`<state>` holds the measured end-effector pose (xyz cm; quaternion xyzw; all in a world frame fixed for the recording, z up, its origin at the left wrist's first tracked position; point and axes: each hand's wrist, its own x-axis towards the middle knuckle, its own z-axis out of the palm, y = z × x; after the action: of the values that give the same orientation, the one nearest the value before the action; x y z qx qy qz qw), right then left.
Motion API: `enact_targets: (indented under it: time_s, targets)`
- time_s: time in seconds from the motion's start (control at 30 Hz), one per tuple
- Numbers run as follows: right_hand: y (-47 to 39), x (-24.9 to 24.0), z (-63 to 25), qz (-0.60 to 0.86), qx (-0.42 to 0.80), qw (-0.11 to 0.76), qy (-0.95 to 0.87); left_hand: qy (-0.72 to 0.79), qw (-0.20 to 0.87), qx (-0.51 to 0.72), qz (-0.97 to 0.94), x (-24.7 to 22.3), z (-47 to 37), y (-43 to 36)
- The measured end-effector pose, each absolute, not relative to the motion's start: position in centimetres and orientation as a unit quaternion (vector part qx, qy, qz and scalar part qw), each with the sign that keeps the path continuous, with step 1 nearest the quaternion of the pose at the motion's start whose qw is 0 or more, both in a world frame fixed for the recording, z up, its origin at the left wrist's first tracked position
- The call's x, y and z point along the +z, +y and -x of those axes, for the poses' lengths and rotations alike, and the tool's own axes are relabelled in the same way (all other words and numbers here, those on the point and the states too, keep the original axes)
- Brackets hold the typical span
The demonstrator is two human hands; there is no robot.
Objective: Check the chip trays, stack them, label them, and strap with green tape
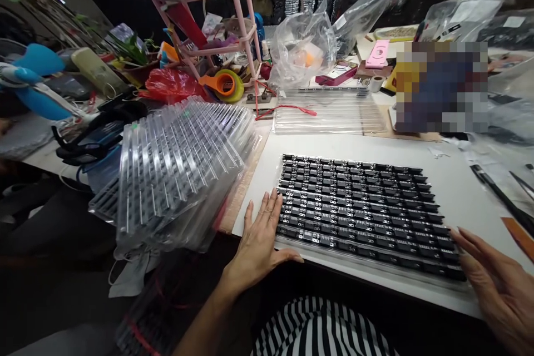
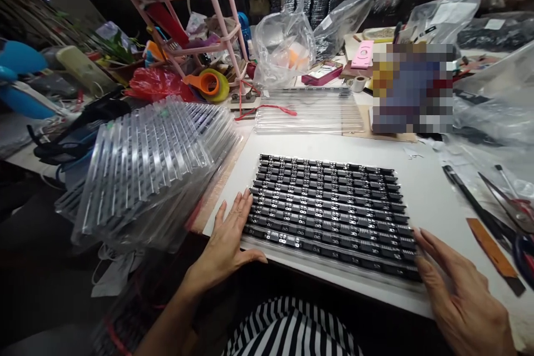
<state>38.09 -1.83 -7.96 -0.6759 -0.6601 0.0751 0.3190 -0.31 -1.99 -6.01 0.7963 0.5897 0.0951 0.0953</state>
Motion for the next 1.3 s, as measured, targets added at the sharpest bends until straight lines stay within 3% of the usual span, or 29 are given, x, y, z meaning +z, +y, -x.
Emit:
enact_targets:
  time_s: [0.47, 0.67, 0.87, 1.0, 1.3]
  targets:
    - [-2.9, -7.9, -39.3, 0.541, 0.033, 0.233, -0.807, 0.624, 0.11, 0.194, -0.749, -6.3, 0.1, -1.9]
    - [-2.8, -7.0, -38.1, 0.565, 0.045, 0.315, -0.761, 0.648, 0.143, 0.276, -0.695, -6.0, -0.1, -1.7]
    - [-2.9, -6.5, -37.5, 0.616, 0.12, 0.37, -0.685, 0.626, 0.251, 0.402, -0.619, -5.7, -0.1, -1.2]
    - [-3.0, -6.4, -36.4, 0.609, 0.169, 0.467, -0.618, 0.603, 0.297, 0.462, -0.579, -5.7, -0.6, -1.0]
    - [-2.7, -6.9, -35.6, 0.555, 0.225, 0.535, -0.595, 0.607, 0.317, 0.448, -0.575, -5.9, -0.4, -0.7]
